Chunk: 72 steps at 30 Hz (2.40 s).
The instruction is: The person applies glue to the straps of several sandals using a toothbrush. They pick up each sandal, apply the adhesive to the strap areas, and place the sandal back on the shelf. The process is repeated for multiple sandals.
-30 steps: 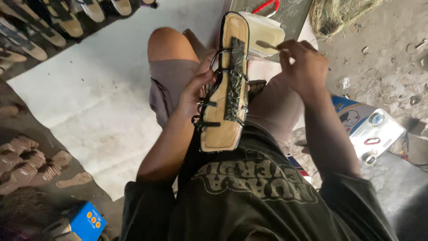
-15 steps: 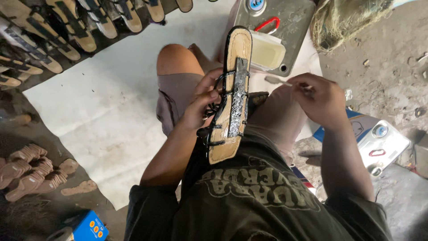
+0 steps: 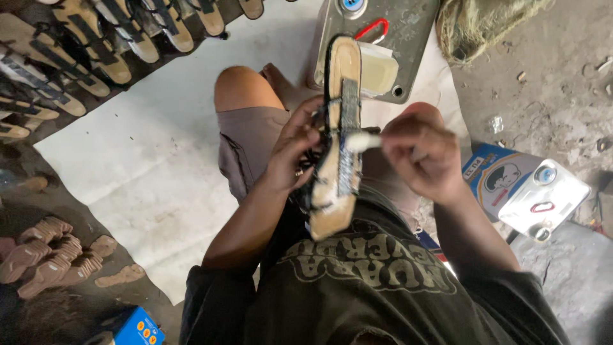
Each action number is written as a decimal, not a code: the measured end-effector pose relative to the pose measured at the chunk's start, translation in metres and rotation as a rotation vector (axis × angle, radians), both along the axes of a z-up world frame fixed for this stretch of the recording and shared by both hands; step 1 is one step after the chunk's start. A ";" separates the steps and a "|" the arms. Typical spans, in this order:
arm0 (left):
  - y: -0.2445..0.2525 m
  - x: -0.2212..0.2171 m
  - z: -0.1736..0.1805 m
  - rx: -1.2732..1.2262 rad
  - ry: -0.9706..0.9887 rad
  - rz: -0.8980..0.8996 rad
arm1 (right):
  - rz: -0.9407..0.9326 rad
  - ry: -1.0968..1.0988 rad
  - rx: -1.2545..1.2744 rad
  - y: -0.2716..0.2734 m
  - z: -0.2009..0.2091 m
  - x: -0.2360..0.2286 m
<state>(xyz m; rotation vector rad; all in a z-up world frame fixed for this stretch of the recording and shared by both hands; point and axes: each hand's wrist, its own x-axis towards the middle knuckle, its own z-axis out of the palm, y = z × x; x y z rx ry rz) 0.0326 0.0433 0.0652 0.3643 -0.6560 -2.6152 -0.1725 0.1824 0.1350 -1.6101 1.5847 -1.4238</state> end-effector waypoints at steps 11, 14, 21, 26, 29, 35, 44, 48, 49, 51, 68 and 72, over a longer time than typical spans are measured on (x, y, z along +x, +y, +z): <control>0.002 -0.053 0.025 -0.131 0.255 0.308 | -0.118 -0.992 0.133 0.020 -0.095 0.015; 0.000 -0.057 0.013 0.039 0.228 0.297 | -0.249 -0.894 0.241 0.003 -0.095 0.012; -0.001 -0.064 -0.018 0.150 0.058 0.254 | 0.166 -1.410 0.074 -0.022 -0.060 0.021; -0.001 -0.057 -0.025 0.106 0.036 0.183 | 0.092 -1.415 0.099 -0.027 -0.047 0.024; -0.002 -0.047 -0.025 0.119 -0.003 0.171 | 0.198 -1.426 0.044 -0.024 -0.045 0.019; 0.003 -0.022 -0.017 -0.256 -0.015 0.310 | 0.145 -1.385 0.017 -0.022 -0.039 0.011; 0.005 -0.016 -0.008 -0.394 -0.008 0.197 | 0.104 -1.320 0.033 -0.018 -0.056 0.014; 0.006 -0.026 -0.011 -0.326 -0.050 0.280 | 0.070 -1.274 0.033 -0.018 -0.060 0.016; 0.007 -0.026 -0.009 -0.320 -0.065 0.309 | 0.036 -1.253 0.041 -0.017 -0.059 0.018; 0.007 -0.024 -0.002 -0.366 -0.132 0.395 | -0.042 -1.115 0.036 -0.015 -0.055 0.019; -0.020 0.027 0.117 -1.770 -0.464 0.386 | -0.094 -0.077 0.070 0.005 0.048 0.028; -0.017 0.029 0.117 -1.793 -0.489 0.412 | -0.165 0.050 0.002 0.002 0.043 0.037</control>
